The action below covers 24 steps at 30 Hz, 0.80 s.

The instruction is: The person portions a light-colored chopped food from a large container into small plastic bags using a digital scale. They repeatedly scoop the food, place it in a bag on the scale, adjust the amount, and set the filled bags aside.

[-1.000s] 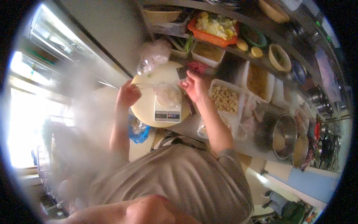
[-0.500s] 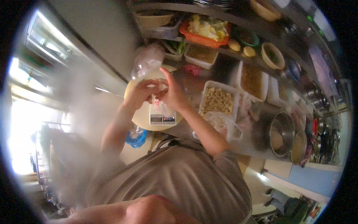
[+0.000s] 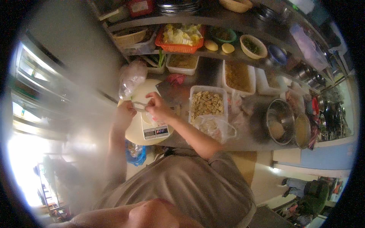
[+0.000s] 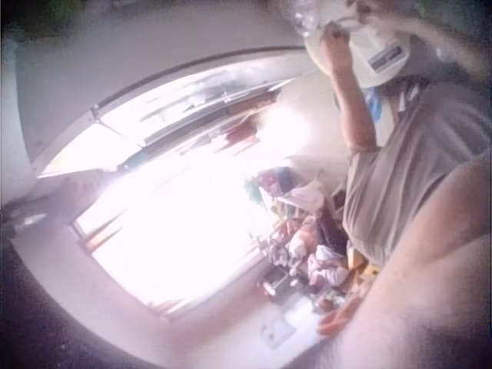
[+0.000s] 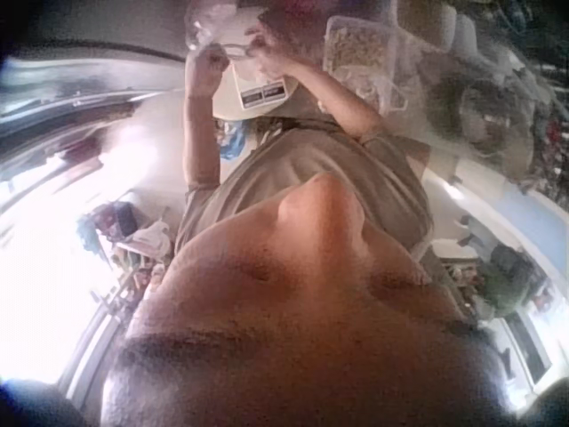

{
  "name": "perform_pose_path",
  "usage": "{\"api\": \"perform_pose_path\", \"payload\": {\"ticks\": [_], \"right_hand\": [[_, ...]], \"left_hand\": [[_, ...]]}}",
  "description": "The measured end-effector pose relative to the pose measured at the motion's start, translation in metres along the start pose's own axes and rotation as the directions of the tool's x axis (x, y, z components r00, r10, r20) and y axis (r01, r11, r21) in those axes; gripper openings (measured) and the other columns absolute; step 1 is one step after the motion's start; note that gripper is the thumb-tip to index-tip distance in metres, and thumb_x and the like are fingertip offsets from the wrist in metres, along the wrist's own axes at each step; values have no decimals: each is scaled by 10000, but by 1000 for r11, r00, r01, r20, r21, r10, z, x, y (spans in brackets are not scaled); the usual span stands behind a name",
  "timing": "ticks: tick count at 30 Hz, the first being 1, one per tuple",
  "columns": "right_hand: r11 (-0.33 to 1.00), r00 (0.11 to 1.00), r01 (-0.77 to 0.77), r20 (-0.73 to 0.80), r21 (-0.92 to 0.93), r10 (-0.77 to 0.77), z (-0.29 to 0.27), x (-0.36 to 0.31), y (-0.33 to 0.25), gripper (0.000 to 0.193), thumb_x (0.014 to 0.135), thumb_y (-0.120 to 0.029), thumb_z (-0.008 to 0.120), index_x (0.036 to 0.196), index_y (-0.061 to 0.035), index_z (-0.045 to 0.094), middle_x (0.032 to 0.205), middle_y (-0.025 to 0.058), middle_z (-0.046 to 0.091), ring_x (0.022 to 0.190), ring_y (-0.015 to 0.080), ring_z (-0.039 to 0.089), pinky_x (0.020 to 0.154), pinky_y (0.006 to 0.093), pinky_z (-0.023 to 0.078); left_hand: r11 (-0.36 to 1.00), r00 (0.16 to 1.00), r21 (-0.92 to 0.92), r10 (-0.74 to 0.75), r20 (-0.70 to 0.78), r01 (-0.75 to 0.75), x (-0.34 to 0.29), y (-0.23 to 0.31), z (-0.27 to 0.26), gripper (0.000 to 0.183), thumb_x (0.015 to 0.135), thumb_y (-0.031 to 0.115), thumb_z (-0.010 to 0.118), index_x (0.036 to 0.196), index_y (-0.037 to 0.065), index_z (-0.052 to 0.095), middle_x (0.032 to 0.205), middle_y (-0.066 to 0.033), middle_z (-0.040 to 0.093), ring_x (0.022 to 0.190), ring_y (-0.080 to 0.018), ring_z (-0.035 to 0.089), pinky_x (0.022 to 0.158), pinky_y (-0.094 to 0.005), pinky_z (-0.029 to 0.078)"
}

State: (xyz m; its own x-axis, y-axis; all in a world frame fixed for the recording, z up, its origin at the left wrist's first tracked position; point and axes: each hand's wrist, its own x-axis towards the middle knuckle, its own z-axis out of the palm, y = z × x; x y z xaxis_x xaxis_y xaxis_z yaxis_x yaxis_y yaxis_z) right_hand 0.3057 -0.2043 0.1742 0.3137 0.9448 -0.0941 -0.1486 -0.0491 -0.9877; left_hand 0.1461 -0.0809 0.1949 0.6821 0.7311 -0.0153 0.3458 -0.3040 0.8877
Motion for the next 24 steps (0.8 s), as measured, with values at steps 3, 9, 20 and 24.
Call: {"api": "perform_pose_path", "payload": {"ticks": [3, 9, 20, 24], "right_hand": [[811, 968, -207, -8, 547, 252, -45, -5, 9, 194, 826, -129, 606, 990, -31, 569, 715, -32, 463, 601, 83, 437, 623, 256, 403], [895, 904, 157, 425, -417, 39, -79, -45, 19, 288, 878, -196, 647, 1117, -52, 575, 799, -15, 602, 699, 77, 520, 668, 242, 434], [763, 868, 483, 120, -429, -482, -13, -34, 32, 355, 810, -116, 638, 1143, -32, 548, 1046, 202, 606, 976, 291, 611, 798, 408, 507], [861, 974, -116, -228, -495, 0, -79, -32, 44, 222, 878, -70, 491, 1074, -34, 589, 987, 163, 638, 865, 225, 631, 644, 370, 531]], "left_hand": [[26, 835, -957, -495, 238, 288, 13, -17, -23, 316, 847, 272, 604, 662, 32, 516, 644, -45, 492, 611, -133, 457, 614, -274, 420], [66, 920, -922, -127, 371, 381, 8, -25, -16, 281, 913, 264, 517, 751, 46, 585, 737, -73, 587, 682, -198, 522, 689, -339, 430], [925, 896, -191, 369, 245, -329, -39, 113, 30, 194, 857, 74, 582, 1017, -33, 605, 995, -105, 599, 929, -194, 595, 822, -315, 470], [961, 960, -16, 277, 44, -277, -56, 85, 25, 255, 838, 56, 624, 1076, -29, 596, 989, -116, 623, 977, -187, 607, 837, -331, 485]]}}
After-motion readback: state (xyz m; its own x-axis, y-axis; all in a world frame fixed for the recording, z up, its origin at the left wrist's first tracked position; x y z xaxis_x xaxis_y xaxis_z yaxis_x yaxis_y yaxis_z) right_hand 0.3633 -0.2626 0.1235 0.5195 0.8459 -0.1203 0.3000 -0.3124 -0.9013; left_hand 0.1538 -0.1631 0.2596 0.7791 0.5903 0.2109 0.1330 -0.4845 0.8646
